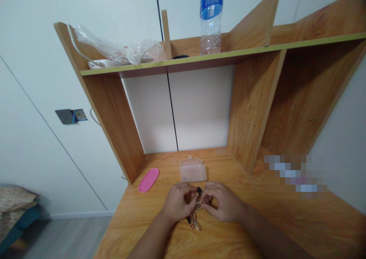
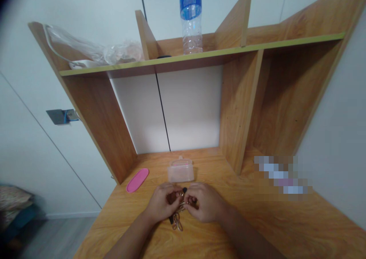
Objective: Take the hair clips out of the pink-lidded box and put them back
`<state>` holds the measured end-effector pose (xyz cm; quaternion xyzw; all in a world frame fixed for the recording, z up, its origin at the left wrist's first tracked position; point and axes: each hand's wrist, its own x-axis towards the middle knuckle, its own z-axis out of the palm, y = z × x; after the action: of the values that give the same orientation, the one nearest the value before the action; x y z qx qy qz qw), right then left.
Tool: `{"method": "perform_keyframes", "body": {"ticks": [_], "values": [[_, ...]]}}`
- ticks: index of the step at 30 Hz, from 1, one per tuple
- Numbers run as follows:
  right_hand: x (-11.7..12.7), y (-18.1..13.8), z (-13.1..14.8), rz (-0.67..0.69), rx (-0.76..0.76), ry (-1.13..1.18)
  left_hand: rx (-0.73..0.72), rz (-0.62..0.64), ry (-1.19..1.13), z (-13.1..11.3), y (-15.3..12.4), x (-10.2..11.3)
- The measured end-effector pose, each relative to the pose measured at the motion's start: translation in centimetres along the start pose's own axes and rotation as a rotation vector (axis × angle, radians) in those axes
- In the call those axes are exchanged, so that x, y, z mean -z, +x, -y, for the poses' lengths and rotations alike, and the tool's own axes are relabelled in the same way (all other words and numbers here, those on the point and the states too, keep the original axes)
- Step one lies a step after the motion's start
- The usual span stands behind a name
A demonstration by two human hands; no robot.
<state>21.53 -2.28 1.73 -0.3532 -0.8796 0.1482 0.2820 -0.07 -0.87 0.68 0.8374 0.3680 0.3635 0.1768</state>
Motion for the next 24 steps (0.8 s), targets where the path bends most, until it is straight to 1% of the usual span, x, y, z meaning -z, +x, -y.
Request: {"method": "perform_keyframes", "body": {"ticks": [5,9,11,15,19,21,24], "values": [[-0.2,-0.1,-0.1,-0.111,-0.009,0.065,0.003,-0.076,-0.077,0.3,0.0,-0.5],[-0.5,-0.2,-0.4,-0.122,0.001,0.073,0.058,-0.136,-0.217,0.6,-0.1,-1.0],[-0.6,-0.2,-0.5,-0.129,0.012,0.075,0.058,-0.164,-0.263,0.6,-0.1,-1.0],[-0.6,-0.2,-0.3,-0.167,0.034,0.086,0.02,-0.153,-0.276,0.2,0.0,-0.6],[-0.6,0.0,0.1,-0.256,0.057,0.123,0.015,-0.103,-0.311,-0.5,0.1,0.0],[-0.7,0.1,0.2,-0.305,0.07,0.136,0.008,-0.113,-0.324,-0.6,0.1,0.1],[-0.8,0.2,0.2,-0.37,0.093,0.131,0.008,-0.171,-0.312,-0.3,0.0,0.0]]}}
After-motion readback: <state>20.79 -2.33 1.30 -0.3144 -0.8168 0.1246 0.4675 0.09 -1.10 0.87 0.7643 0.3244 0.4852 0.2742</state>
